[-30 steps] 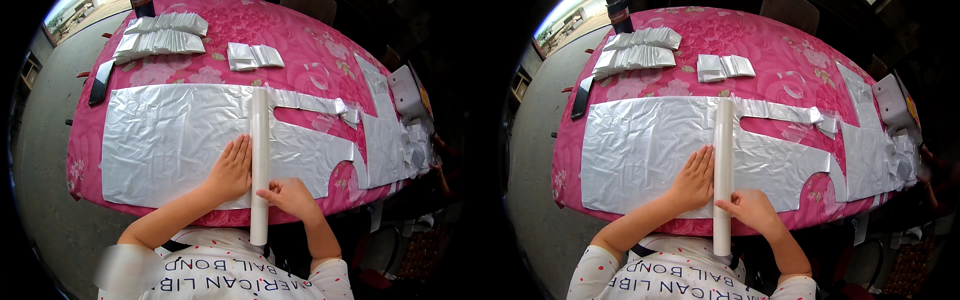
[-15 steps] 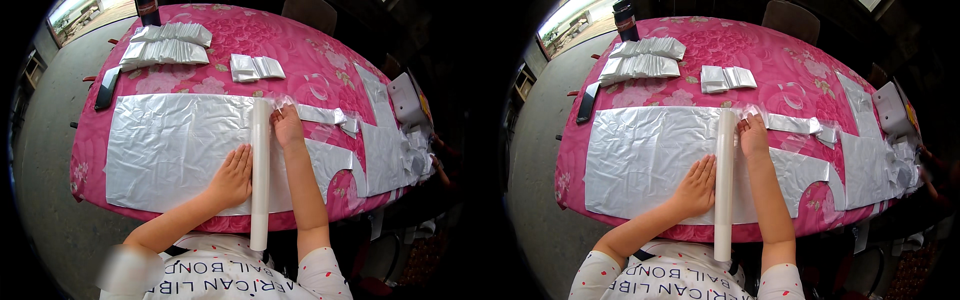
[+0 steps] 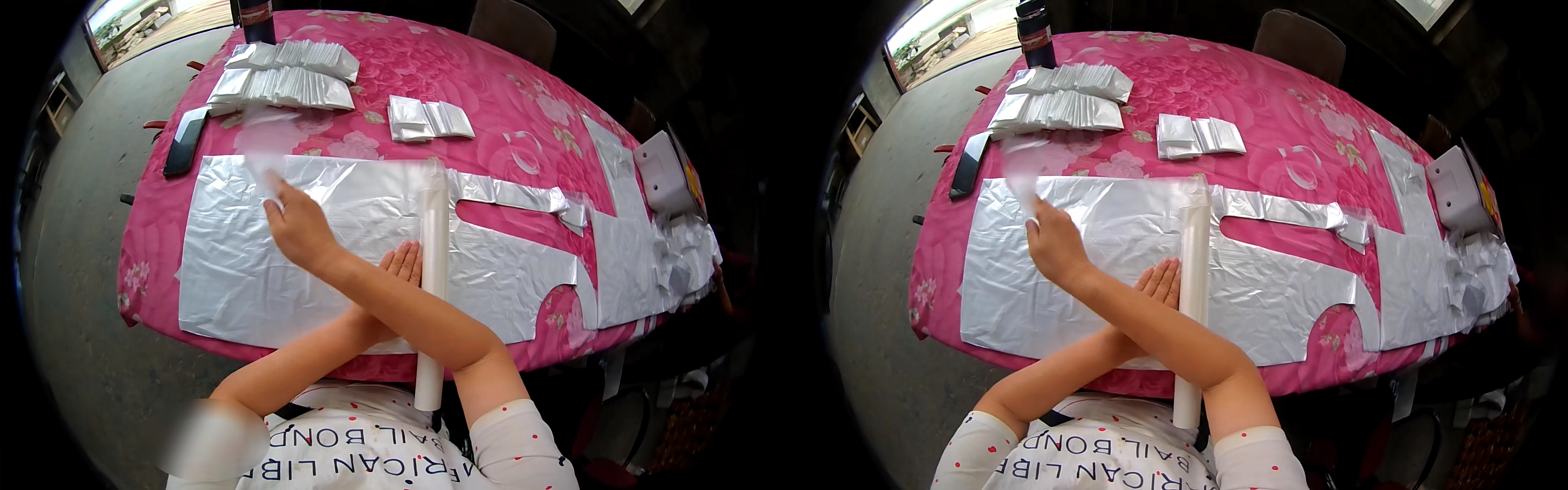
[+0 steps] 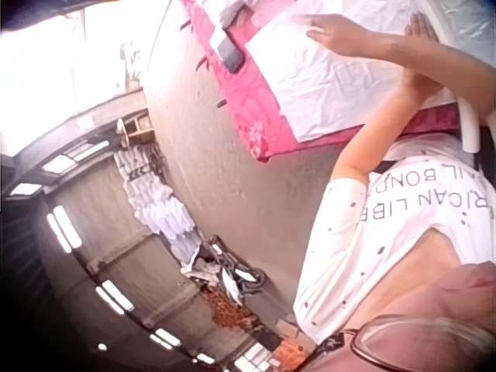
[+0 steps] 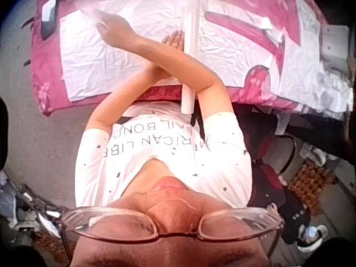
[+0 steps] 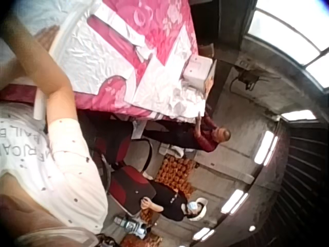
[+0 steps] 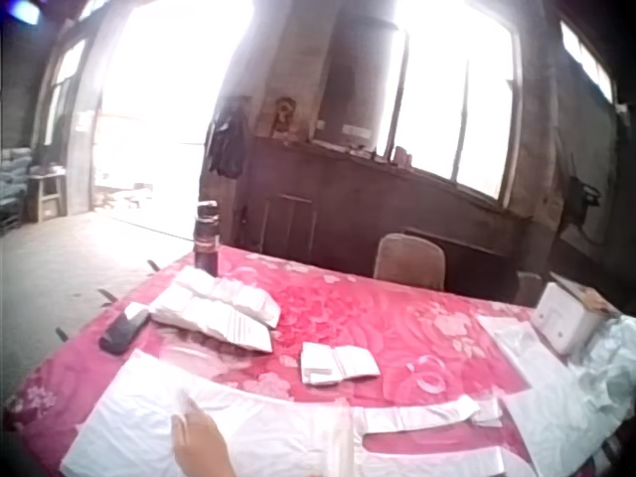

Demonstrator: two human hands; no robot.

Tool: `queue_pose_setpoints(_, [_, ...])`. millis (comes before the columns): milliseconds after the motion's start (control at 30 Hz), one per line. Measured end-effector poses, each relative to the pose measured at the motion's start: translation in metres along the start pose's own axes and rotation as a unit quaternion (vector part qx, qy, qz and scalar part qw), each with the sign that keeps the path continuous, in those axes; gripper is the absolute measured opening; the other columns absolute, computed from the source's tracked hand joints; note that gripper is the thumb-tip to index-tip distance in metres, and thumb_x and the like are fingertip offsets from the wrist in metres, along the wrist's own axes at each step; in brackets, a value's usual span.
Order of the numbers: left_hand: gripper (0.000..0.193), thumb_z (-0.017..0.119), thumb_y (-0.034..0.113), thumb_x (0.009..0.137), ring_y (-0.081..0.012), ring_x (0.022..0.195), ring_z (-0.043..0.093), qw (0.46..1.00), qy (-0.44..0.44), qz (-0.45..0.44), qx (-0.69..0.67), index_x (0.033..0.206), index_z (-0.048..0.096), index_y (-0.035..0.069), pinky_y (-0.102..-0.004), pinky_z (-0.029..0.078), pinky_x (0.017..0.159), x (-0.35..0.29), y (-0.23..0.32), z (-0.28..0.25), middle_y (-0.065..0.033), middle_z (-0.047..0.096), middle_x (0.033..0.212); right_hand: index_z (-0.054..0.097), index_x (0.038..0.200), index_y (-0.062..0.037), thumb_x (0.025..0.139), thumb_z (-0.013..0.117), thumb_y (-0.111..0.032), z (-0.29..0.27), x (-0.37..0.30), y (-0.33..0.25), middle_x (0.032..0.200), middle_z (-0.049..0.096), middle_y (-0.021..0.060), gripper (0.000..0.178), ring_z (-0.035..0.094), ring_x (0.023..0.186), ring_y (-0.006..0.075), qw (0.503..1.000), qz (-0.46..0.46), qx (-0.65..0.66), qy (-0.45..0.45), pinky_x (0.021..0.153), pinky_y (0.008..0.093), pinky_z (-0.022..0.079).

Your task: The person repeatedly wraps small white rectangular items in clear plastic film on a pink floral tablecloth. They unroll the film, place an item, fold the film around it, and set the wrapped unit aside. The person also briefly moves a thermos and a phone on the table.

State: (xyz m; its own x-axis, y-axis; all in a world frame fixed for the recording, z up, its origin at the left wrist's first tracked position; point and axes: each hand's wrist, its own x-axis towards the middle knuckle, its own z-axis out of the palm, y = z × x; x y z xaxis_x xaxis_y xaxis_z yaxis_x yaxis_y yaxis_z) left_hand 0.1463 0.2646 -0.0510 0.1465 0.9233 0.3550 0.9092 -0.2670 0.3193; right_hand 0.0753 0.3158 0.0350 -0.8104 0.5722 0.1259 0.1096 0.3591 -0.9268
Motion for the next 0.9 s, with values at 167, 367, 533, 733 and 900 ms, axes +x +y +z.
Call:
queue_pose_setpoints(167, [0.059, 0.038, 0.024, 0.084, -0.0384, 0.132, 0.024, 0.997, -0.032, 0.014, 0.068, 0.130, 0.030, -0.012, -0.0462, 0.018, 0.108, 0.006, 0.000, 0.011, -0.0284, 0.028, 0.138, 0.026, 0.136, 0.0031, 0.087, 0.048, -0.019, 0.080, -0.005, 0.038, 0.140, 0.028, 0.0226, 0.058, 0.023, 0.132, 0.0353, 0.960, -0.085, -0.246, -0.107, 0.108, 0.0401, 0.021])
queue_pose_setpoints(367, [0.060, 0.039, 0.022, 0.083, -0.0372, 0.133, 0.023, 0.999, 0.003, -0.015, 0.048, 0.132, 0.027, -0.011, -0.0451, 0.018, 0.108, 0.003, 0.002, 0.006, -0.0261, 0.026, 0.140, 0.029, 0.135, 0.0011, 0.083, 0.056, -0.022, 0.037, -0.045, -0.008, 0.139, 0.030, 0.0218, 0.063, 0.023, 0.132, 0.0348, 0.973, -0.123, -0.085, -0.176, 0.108, 0.0420, 0.021])
queue_pose_setpoints(533, [0.063, 0.053, 0.011, 0.077, -0.0354, 0.128, 0.030, 0.977, 0.115, -0.063, -0.170, 0.134, 0.029, -0.002, -0.0421, 0.026, 0.105, 0.019, -0.015, -0.029, -0.0196, 0.030, 0.139, 0.048, 0.123, -0.0029, 0.079, 0.062, -0.014, -0.055, -0.111, -0.006, 0.131, 0.045, 0.0158, 0.048, 0.038, 0.125, 0.0327, 0.970, -0.168, -0.175, -0.021, 0.101, 0.0413, 0.032])
queue_pose_setpoints(733, [0.063, 0.066, 0.014, 0.071, -0.0323, 0.117, 0.042, 0.983, 0.176, -0.054, 0.004, 0.127, 0.039, 0.001, -0.0387, 0.035, 0.098, 0.088, -0.061, -0.056, -0.0150, 0.042, 0.130, 0.053, 0.117, -0.0023, 0.075, 0.065, -0.013, -0.104, -0.176, 0.019, 0.126, 0.049, 0.0144, 0.045, 0.041, 0.121, 0.0340, 0.952, -0.112, -0.281, 0.049, 0.098, 0.0412, 0.035])
queue_pose_setpoints(900, [0.039, 0.065, 0.011, 0.068, -0.0242, 0.090, 0.052, 0.993, 0.062, -0.027, 0.092, 0.105, 0.053, 0.001, -0.0359, 0.043, 0.078, 0.122, -0.089, -0.045, -0.0070, 0.054, 0.098, 0.054, 0.116, -0.0025, 0.076, 0.064, -0.016, -0.108, -0.193, 0.034, 0.126, 0.050, 0.0142, 0.044, 0.040, 0.123, 0.0331, 0.952, -0.064, -0.298, 0.032, 0.099, 0.0426, 0.032])
